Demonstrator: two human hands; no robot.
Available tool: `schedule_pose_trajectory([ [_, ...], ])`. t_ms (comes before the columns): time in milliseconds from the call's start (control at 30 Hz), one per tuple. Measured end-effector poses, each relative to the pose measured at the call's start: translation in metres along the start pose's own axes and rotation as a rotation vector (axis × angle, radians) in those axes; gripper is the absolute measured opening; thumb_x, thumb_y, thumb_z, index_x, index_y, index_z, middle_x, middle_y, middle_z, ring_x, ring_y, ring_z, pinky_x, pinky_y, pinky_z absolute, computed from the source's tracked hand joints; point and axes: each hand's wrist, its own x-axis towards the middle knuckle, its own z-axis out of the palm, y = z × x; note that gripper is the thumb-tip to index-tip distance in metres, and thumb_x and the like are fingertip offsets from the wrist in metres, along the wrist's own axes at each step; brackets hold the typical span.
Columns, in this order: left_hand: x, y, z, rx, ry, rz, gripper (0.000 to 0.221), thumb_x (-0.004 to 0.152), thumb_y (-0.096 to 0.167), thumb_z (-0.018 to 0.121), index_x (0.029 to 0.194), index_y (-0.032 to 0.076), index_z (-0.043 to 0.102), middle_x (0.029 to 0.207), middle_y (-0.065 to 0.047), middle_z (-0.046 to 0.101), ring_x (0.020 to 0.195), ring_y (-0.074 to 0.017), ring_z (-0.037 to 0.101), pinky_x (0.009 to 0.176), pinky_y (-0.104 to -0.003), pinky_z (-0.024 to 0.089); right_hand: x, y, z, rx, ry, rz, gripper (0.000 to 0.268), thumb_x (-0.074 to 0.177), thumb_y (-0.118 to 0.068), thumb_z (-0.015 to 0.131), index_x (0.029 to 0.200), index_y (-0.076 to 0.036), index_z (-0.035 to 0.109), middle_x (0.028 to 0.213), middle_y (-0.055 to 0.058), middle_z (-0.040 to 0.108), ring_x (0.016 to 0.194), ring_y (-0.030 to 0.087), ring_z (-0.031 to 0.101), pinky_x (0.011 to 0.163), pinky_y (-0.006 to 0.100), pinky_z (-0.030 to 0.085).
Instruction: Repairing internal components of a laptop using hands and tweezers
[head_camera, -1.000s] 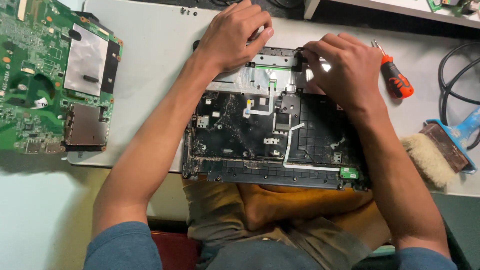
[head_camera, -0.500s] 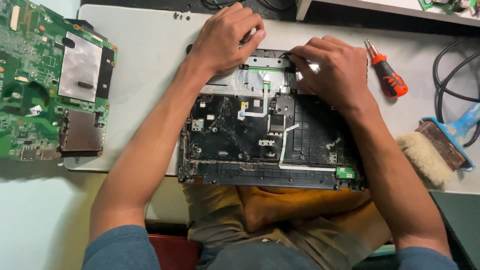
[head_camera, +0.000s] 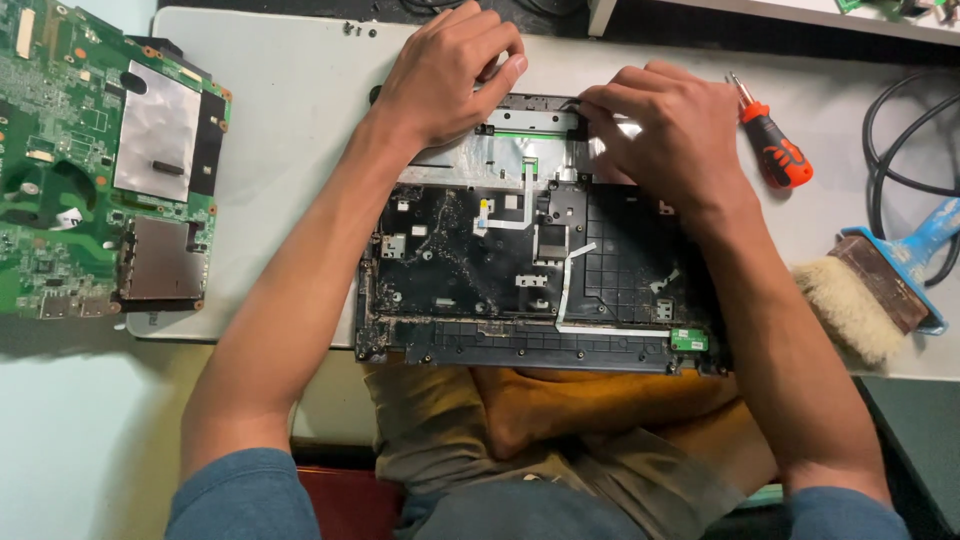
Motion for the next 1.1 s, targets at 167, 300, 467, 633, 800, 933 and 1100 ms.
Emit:
schedule_pose_trajectory([
  [167,0.0,-0.003,0.003,0.002,0.013,-0.001,0.014,0.121,0.014,0.073,0.108,0.008,0.072,0.091,-0.004,0.063,0.088,-0.0271,0.058,0.081,-0.045,0.053,-0.003,0.0,0.002,-0.021,0.02,0.013,0.012,0.123,-0.031,0.092,0.113,-0.037,0.092,0.101,-0.017,0.084,0.083,0.013,0.073,0.052,0.037,0.037],
  [300,0.0,-0.003,0.002,0.009,-0.009,-0.009,0.017,0.123,0.016,0.069,0.109,0.008,0.071,0.093,-0.005,0.065,0.091,-0.0289,0.058,0.084,-0.047,0.052,0.001,-0.003,0.006,0.036,0.029,-0.003,0.009,0.126,-0.033,0.091,0.118,-0.033,0.095,0.103,-0.015,0.085,0.082,0.015,0.073,0.051,0.038,0.039],
  [467,-0.001,-0.006,0.005,0.003,0.003,0.007,0.013,0.121,0.014,0.073,0.109,0.009,0.072,0.092,-0.005,0.065,0.088,-0.0288,0.061,0.083,-0.046,0.053,-0.007,0.01,-0.004,0.078,-0.04,0.029,0.013,0.128,-0.031,0.093,0.115,-0.031,0.093,0.1,-0.014,0.081,0.087,0.016,0.074,0.055,0.041,0.035],
  [633,-0.002,-0.007,0.008,0.02,0.025,0.016,0.014,0.121,0.015,0.071,0.109,0.008,0.072,0.092,-0.005,0.065,0.089,-0.0288,0.061,0.08,-0.047,0.053,-0.005,0.008,0.002,0.055,-0.057,0.023,0.008,0.128,-0.035,0.091,0.122,-0.034,0.094,0.106,-0.014,0.084,0.091,0.018,0.077,0.055,0.044,0.039],
  [800,0.0,-0.004,0.004,0.027,0.019,0.008,0.013,0.121,0.014,0.072,0.109,0.009,0.072,0.091,-0.005,0.064,0.09,-0.0297,0.06,0.083,-0.047,0.053,-0.005,0.009,-0.003,0.154,-0.054,0.048,0.005,0.127,-0.028,0.093,0.123,-0.028,0.095,0.105,-0.013,0.082,0.092,0.018,0.077,0.054,0.044,0.035],
  [933,-0.002,-0.006,0.008,0.03,0.036,0.022,0.014,0.121,0.014,0.071,0.108,0.009,0.073,0.092,-0.005,0.066,0.089,-0.03,0.065,0.083,-0.047,0.054,-0.006,0.008,-0.002,0.129,-0.041,0.029,0.002,0.127,-0.028,0.095,0.126,-0.027,0.097,0.106,-0.012,0.083,0.092,0.018,0.079,0.056,0.042,0.038],
  [1100,0.004,-0.002,0.0,-0.001,-0.02,0.002,0.017,0.122,0.015,0.069,0.108,0.006,0.073,0.094,-0.007,0.068,0.092,-0.0294,0.062,0.086,-0.049,0.056,0.002,0.003,-0.004,0.065,0.024,-0.008,0.009,0.124,-0.029,0.092,0.116,-0.03,0.095,0.105,-0.012,0.087,0.085,0.015,0.077,0.053,0.039,0.041],
])
